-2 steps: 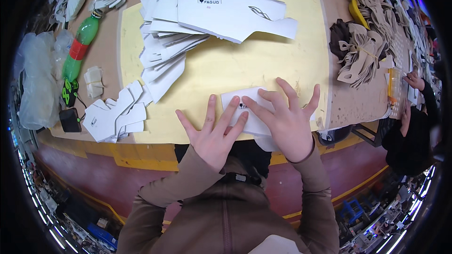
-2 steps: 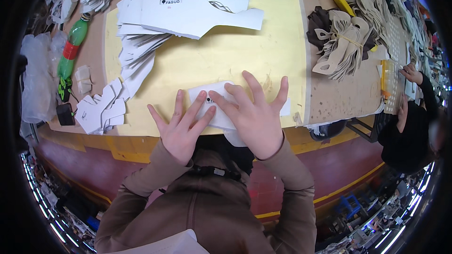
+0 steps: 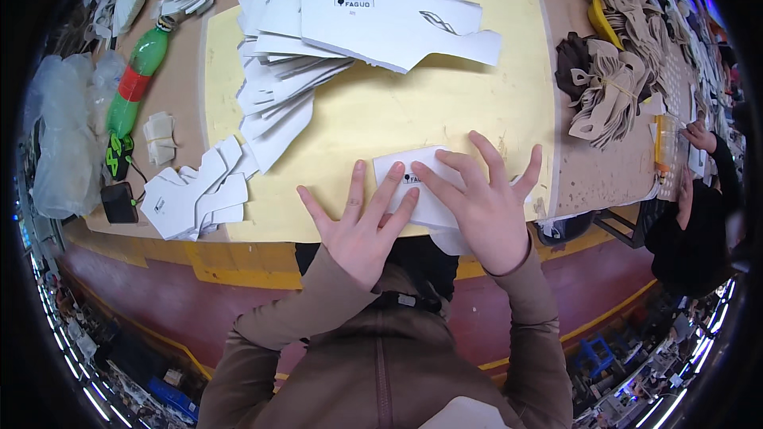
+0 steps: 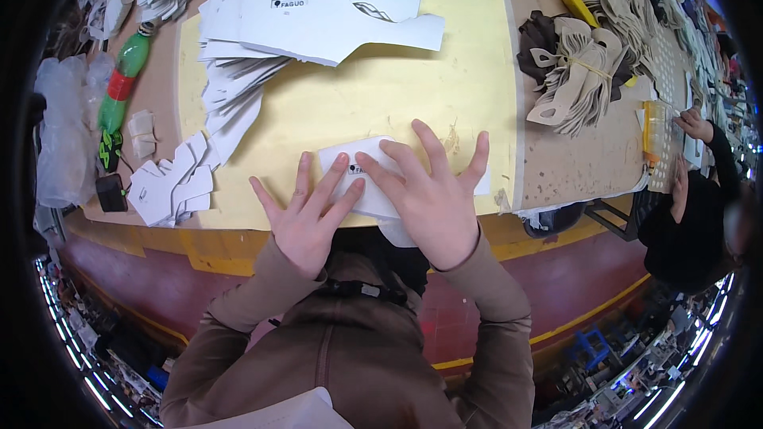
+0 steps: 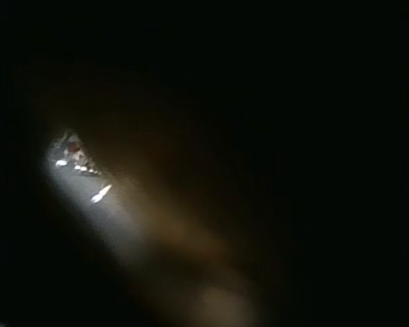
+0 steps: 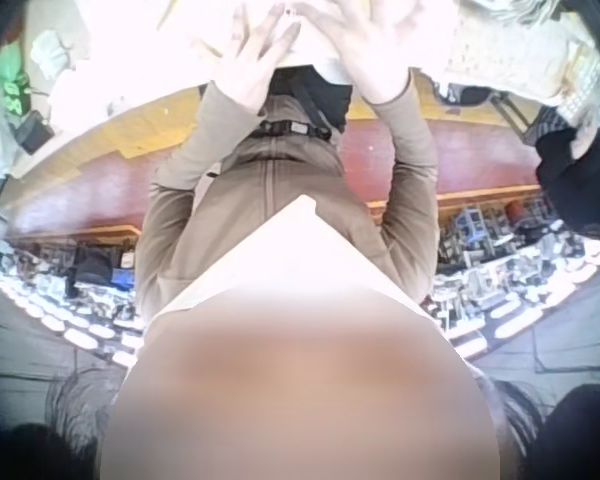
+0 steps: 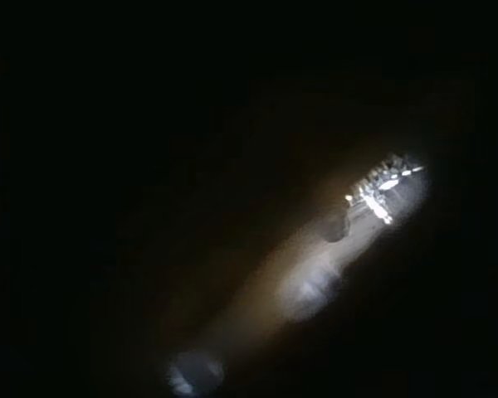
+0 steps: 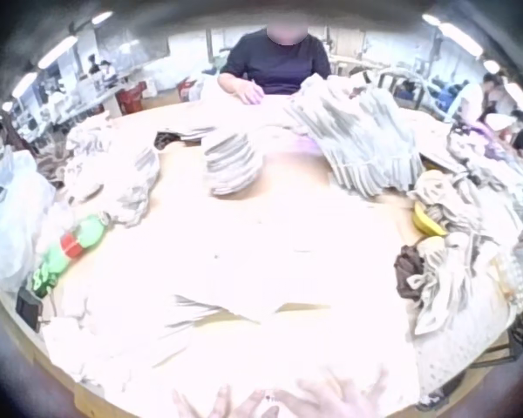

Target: The person repeatedly picks up white paper cutouts from a pile, folds them in half, and places them into a separate stack. The hands handle each piece one at a time, folding and stacking them on the table.

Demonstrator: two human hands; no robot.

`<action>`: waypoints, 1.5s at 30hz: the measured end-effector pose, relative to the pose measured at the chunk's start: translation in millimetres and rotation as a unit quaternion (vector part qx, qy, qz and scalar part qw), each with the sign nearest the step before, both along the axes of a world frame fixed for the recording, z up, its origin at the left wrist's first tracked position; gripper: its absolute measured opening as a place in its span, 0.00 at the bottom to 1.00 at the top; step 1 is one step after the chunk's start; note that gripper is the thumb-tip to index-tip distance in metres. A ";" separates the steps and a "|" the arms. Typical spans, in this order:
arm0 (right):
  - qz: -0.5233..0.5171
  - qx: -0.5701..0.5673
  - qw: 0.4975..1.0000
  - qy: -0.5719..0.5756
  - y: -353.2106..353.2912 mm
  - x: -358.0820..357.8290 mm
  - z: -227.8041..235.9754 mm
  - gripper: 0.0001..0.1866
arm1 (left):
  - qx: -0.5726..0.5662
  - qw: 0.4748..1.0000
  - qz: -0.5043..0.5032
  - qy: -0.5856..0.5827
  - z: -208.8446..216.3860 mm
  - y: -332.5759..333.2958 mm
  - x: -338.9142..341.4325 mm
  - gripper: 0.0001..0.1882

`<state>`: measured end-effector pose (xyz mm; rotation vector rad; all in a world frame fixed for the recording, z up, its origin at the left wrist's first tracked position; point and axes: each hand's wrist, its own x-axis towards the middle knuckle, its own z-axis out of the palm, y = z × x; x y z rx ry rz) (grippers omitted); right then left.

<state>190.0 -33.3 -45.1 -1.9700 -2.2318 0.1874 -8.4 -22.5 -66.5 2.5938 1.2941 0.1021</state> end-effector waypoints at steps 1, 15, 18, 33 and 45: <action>-0.007 0.009 1.000 -0.009 -1.8 0.5 0.0 0.22 | -0.005 1.000 0.007 0.003 0.7 -1.6 0.3 0.27; -0.131 0.002 0.989 0.060 -39.6 47.7 -8.0 0.22 | -0.128 0.937 0.140 -0.293 11.0 32.2 -42.1 0.12; -0.139 0.003 0.988 0.067 -42.8 46.8 -10.3 0.22 | -0.111 0.931 0.141 -0.318 5.9 39.3 -30.2 0.16; -0.122 0.026 0.985 0.116 -40.9 31.4 -22.0 0.18 | -0.086 0.947 0.082 -0.299 -11.4 53.4 2.1 0.17; -0.063 0.002 0.915 0.400 11.0 24.2 12.8 0.32 | -0.449 0.709 0.166 -0.518 2.9 64.3 10.1 0.12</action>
